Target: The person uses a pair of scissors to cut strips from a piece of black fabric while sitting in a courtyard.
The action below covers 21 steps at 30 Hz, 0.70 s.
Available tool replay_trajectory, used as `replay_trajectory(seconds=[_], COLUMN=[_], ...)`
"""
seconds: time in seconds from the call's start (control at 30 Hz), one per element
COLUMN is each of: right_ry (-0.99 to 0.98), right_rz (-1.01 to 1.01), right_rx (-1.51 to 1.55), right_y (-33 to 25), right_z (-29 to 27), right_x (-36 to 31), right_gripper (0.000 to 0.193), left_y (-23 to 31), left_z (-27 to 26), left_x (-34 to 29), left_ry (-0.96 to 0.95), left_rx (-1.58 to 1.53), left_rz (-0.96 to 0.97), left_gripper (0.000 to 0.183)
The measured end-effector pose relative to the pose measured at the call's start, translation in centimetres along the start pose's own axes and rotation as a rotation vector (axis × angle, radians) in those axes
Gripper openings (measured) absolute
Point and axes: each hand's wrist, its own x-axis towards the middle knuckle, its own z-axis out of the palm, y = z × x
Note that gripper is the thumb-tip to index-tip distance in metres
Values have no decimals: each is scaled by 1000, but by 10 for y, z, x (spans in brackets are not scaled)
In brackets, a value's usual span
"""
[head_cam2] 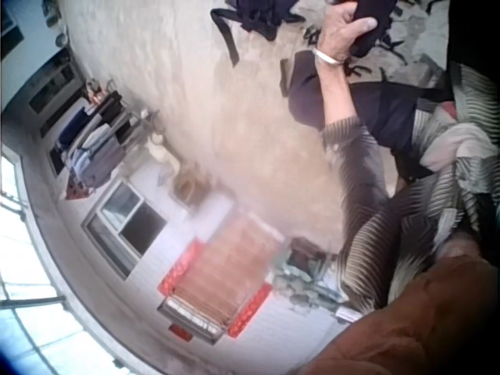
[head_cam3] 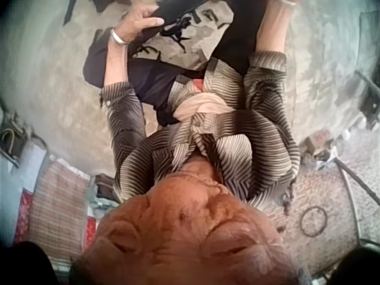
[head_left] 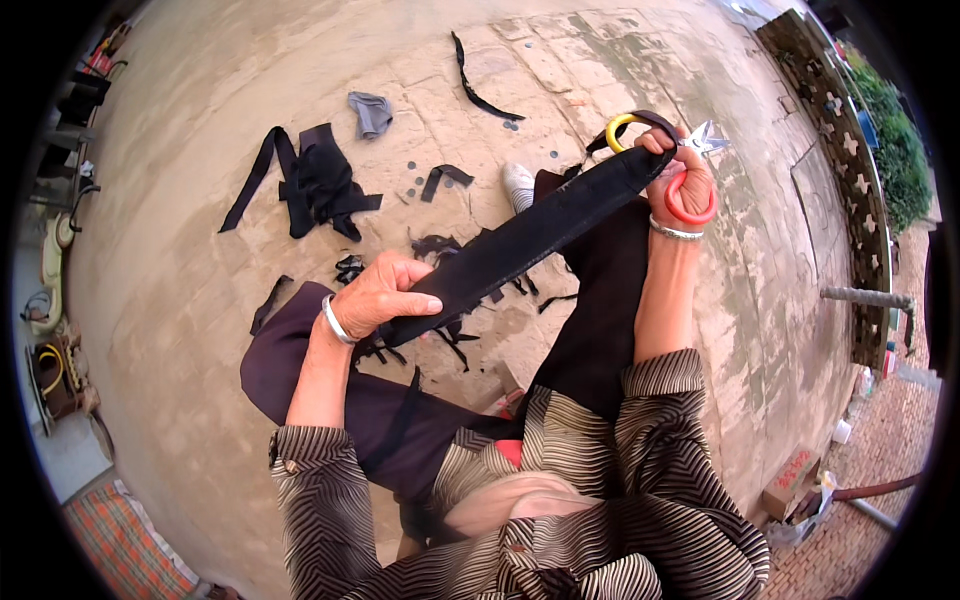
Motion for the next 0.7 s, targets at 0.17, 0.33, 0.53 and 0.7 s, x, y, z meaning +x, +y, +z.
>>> replay_trajectory(seconds=[0.17,0.33,0.53,0.7], right_ry=[14,8,4,-14], right_rz=[-77,-130,-197,-122], right_rx=[-3,86,69,54], right_y=[-34,-71,-102,-151], right_z=[-22,-44,-74,-88], right_x=[10,13,18,20], right_gripper=[38,44,43,31], left_y=[-4,1,-5,11], left_z=[-10,-26,-41,-36], left_x=[-3,-15,-28,-43], left_ry=[41,106,120,162], left_rx=[69,277,276,192], left_rz=[13,60,-29,-98], left_gripper=[23,34,28,20])
